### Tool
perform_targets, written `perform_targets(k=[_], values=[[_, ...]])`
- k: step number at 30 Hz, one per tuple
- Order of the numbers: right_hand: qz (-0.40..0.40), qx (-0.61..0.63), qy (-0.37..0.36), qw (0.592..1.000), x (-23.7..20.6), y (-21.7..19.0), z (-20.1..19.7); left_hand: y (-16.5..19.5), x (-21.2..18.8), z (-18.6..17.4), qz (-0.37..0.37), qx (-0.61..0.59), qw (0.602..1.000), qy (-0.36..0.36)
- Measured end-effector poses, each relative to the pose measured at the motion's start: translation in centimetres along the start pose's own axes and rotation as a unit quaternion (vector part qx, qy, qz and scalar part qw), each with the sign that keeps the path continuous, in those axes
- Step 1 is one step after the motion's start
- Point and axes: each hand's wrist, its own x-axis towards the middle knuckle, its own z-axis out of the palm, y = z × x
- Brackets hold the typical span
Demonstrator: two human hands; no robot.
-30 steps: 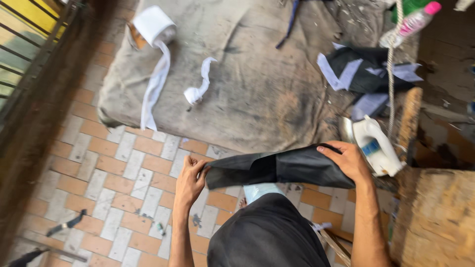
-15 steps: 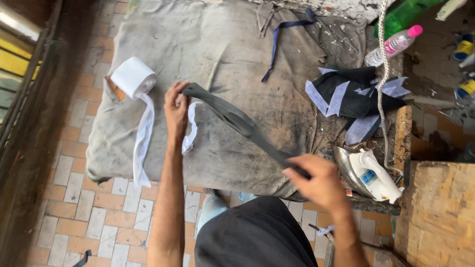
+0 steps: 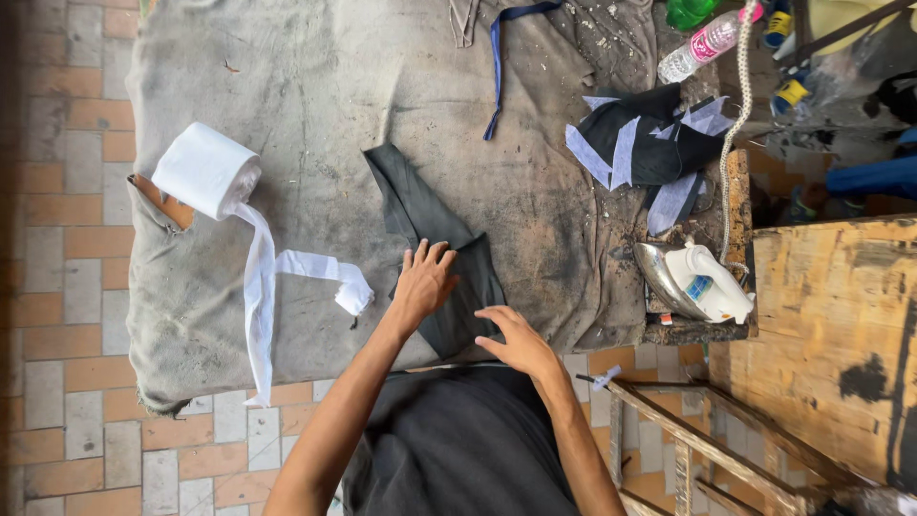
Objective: The person irons strips of white fusible interfacing onto dark fabric pieces on a padded ironing table. They tear or pull strips from a roll, align each strip along the edge of a fabric piece, press it with a clothes iron, then set the finished piece aside and repeat with additional pieces.
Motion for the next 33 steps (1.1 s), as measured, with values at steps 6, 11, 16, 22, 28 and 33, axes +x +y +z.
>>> perform_targets(k=[6, 11, 16, 22, 28, 33], values=[[0.110, -0.104, -0.015, 0.988, 0.3, -2.3, 4.9, -2.9, 0.9, -1.1, 0.028, 0.098, 0.995, -0.022], [-0.014, -0.088, 0.043, 0.995, 1.9, -5.4, 5.8, -4.6, 5.1, -4.5, 0.078, 0.122, 0.989, -0.029], [0.017, -0.077, 0.008, 0.997, 3.5, -5.8, 4.8, -5.1, 6.8, -6.8, 0.088, 0.168, 0.981, -0.049], [-0.059, -0.043, 0.045, 0.996, 3.2, -1.8, 3.7, -5.9, -1.1, -7.1, -0.116, 0.024, 0.992, 0.042], [0.047, 0.055, 0.007, 0.997, 4.7, -0.9, 2.6, -5.9, -12.0, -5.7, -0.344, 0.051, 0.935, 0.066], [0.005, 0.083, -0.036, 0.996, 6.3, -2.4, 2.2, -5.8, -12.9, -3.5, -0.283, 0.013, 0.945, 0.162]])
